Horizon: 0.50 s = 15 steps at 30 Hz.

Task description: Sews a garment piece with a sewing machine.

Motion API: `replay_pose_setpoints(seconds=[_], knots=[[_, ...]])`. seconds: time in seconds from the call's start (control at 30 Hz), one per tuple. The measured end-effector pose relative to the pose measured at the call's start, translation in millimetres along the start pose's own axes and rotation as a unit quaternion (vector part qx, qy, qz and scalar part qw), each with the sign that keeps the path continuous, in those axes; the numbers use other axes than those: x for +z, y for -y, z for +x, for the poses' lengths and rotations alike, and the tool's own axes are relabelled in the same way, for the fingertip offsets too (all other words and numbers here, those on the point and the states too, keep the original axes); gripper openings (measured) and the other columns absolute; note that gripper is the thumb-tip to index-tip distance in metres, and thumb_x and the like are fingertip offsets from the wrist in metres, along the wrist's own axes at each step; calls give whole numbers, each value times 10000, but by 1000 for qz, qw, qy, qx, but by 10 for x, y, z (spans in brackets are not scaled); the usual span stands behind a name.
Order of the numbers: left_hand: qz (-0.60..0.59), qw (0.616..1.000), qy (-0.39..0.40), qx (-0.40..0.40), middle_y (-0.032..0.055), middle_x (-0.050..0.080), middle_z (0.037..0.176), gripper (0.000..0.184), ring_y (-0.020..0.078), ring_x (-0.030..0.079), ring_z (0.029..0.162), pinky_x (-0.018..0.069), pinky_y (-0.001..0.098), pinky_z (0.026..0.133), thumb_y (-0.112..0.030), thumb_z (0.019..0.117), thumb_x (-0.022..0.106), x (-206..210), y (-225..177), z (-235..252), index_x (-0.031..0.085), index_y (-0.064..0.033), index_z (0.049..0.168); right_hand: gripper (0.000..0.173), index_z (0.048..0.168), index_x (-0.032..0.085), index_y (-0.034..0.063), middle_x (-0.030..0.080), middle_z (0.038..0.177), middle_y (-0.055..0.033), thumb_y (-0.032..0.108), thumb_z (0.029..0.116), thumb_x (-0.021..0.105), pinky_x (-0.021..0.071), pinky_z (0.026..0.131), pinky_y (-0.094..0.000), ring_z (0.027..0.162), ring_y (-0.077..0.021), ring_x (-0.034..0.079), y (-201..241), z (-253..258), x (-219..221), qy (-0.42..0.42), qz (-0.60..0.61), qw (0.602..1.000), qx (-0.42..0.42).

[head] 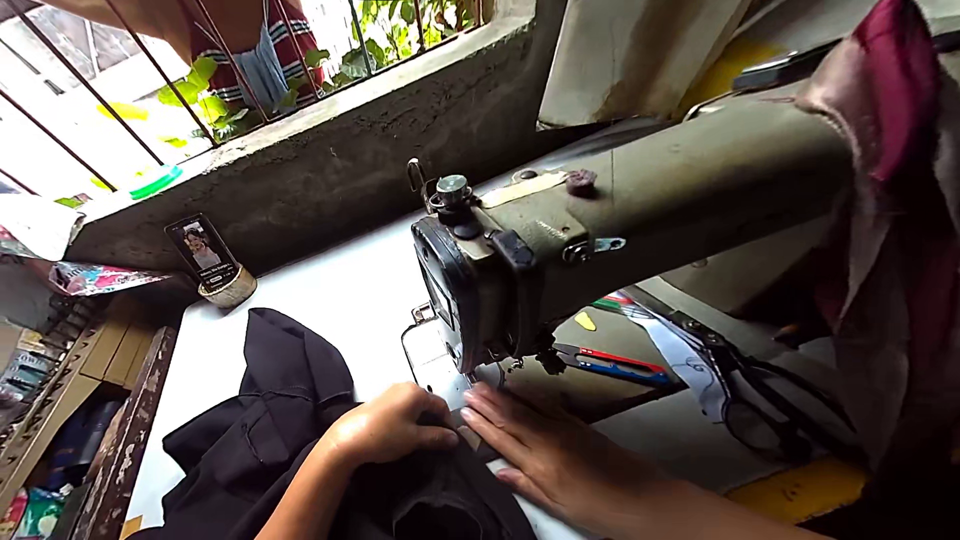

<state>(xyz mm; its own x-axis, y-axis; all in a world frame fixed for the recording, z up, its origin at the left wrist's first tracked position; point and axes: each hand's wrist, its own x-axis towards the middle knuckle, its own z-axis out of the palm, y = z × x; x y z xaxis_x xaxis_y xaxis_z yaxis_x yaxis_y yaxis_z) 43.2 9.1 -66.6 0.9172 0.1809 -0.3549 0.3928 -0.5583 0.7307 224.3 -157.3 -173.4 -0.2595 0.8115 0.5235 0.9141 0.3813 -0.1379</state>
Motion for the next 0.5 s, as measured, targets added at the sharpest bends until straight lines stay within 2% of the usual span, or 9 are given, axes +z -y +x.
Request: replay_pose_setpoints(seconds=[0.07, 0.13, 0.27, 0.33, 0.4, 0.5], knots=[[19, 1000, -5, 23, 67, 718, 907, 180, 62, 636, 837, 506, 274, 793, -147, 987, 660, 47, -60, 112, 746, 9, 1011, 566, 1397, 617, 111, 625, 1441, -71, 456, 1092, 288, 403, 1147, -461, 1385, -224, 543, -37, -226, -89, -17, -29, 999, 18], [58, 998, -3, 40, 90, 724, 900, 165, 121, 662, 846, 525, 336, 800, -135, 984, 669, 92, -121, 245, 751, 8, 996, 509, 1344, 658, 106, 665, 1379, -72, 397, 1077, 338, 427, 1112, -510, 1336, -251, 584, -159, -349, -256, -12, -72, 997, 35], [94, 995, -15, 13, 86, 713, 864, 150, 149, 656, 823, 519, 363, 773, -146, 969, 690, 103, -190, 342, 757, -13, 953, 407, 1197, 723, 11, 714, 1165, -190, 257, 1037, 440, 432, 1030, -644, 1150, -380, 667, -542, -331, -529, -9, -133, 989, 62], [94, 995, -27, -1, 79, 706, 844, 153, 139, 646, 806, 511, 356, 763, -149, 969, 692, 89, -165, 323, 756, -14, 937, 340, 1140, 746, 29, 701, 1146, -216, 190, 986, 489, 435, 1004, -663, 1134, -422, 659, -540, -264, -629, -21, -103, 991, 81], [90, 995, -33, -1, 72, 709, 846, 159, 120, 644, 802, 509, 334, 763, -150, 974, 688, 79, -136, 316, 758, -12, 937, 292, 1094, 759, 69, 707, 1154, -181, 138, 963, 508, 461, 991, -612, 1126, -377, 662, -383, -201, -635, -69, -45, 995, 64], [87, 996, -26, -17, 68, 712, 862, 142, 100, 640, 812, 510, 306, 777, -130, 972, 691, 57, -185, 327, 755, -5, 952, 283, 1151, 744, 142, 713, 1130, -85, 154, 994, 509, 448, 1006, -488, 1099, -255, 653, -185, -122, -483, -76, 15, 997, -1]])
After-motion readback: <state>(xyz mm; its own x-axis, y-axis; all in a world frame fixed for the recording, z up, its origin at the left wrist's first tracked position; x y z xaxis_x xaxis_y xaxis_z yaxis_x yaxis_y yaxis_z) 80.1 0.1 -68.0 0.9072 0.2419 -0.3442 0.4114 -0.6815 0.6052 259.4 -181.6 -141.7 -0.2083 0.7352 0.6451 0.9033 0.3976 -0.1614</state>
